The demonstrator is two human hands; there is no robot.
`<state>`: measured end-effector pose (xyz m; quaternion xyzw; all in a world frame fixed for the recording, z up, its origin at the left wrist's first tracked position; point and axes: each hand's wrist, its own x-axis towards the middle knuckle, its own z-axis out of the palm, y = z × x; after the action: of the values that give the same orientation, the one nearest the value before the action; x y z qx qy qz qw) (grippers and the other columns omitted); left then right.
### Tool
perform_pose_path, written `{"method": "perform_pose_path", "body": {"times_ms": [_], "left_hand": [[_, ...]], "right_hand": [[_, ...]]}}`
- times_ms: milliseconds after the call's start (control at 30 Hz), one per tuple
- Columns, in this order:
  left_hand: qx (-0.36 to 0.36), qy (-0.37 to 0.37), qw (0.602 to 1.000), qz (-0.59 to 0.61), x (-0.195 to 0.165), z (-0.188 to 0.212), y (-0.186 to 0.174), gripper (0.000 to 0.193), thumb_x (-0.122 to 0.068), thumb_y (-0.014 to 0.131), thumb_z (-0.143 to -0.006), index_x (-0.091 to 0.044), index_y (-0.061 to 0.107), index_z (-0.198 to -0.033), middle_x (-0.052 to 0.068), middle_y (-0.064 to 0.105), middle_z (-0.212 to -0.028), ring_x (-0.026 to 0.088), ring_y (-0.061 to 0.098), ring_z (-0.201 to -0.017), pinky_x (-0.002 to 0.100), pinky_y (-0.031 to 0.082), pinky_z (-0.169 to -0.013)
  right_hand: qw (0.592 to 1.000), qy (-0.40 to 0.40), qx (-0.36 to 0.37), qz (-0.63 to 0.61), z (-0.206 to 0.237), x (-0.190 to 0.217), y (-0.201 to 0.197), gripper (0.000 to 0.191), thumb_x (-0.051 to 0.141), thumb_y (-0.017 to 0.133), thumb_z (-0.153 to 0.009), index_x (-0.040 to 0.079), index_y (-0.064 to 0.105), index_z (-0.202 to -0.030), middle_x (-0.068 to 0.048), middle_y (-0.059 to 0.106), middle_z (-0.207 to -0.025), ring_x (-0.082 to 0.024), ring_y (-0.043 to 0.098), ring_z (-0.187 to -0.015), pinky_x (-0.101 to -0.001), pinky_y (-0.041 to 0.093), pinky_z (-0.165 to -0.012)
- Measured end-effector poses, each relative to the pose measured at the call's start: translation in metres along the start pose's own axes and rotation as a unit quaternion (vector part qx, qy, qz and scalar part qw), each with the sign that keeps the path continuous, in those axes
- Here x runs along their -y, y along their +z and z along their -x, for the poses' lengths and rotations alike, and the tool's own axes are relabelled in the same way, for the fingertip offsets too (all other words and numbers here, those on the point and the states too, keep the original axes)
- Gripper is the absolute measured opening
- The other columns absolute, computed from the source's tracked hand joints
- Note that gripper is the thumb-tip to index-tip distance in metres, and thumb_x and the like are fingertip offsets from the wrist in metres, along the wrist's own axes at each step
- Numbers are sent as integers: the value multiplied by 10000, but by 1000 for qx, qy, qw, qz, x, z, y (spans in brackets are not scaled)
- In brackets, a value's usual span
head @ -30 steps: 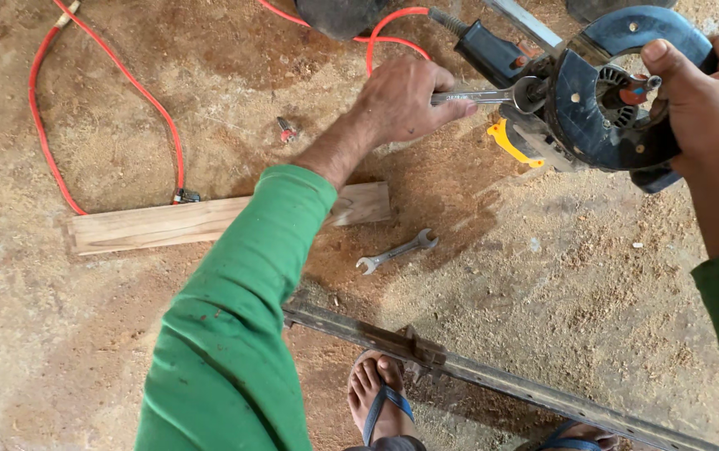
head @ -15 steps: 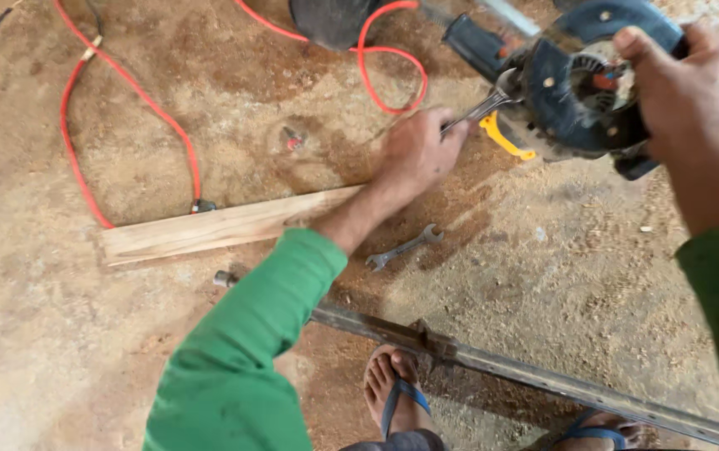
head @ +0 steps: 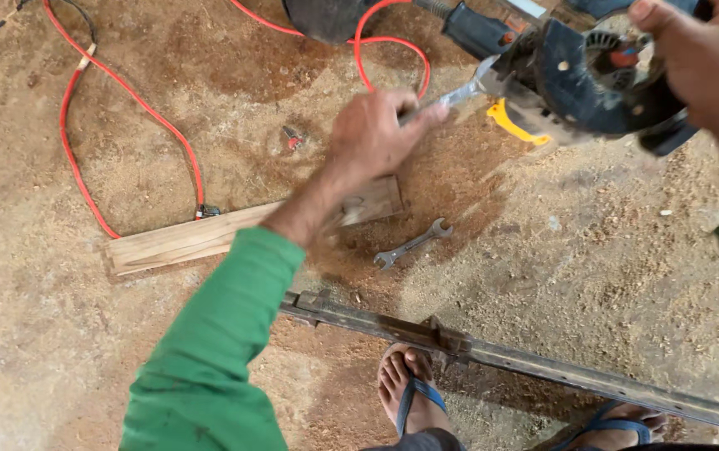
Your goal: The person kneels on a dirt floor and uses wrenches to loosen and tighten the base and edge guide of an electric router, repositioning the tool's parts and a wooden plank while assembling the setup.
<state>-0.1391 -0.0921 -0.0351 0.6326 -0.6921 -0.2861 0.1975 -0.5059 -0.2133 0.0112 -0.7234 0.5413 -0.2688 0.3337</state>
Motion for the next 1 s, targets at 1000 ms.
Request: {"method": "perform_pose_path", "body": {"times_ms": [1000], "left_hand": [[-70, 134, 969, -197, -3, -60, 40, 615, -738, 612, -910, -131, 663, -819, -52, 506, -552, 88, 440, -430, 294, 423, -392]], "right_hand": [[984, 64, 122, -113, -31, -12, -6, 276, 267, 680, -1179, -7, 647, -1185, -118, 688, -986, -176, 716, -853, -329, 623, -799]]}}
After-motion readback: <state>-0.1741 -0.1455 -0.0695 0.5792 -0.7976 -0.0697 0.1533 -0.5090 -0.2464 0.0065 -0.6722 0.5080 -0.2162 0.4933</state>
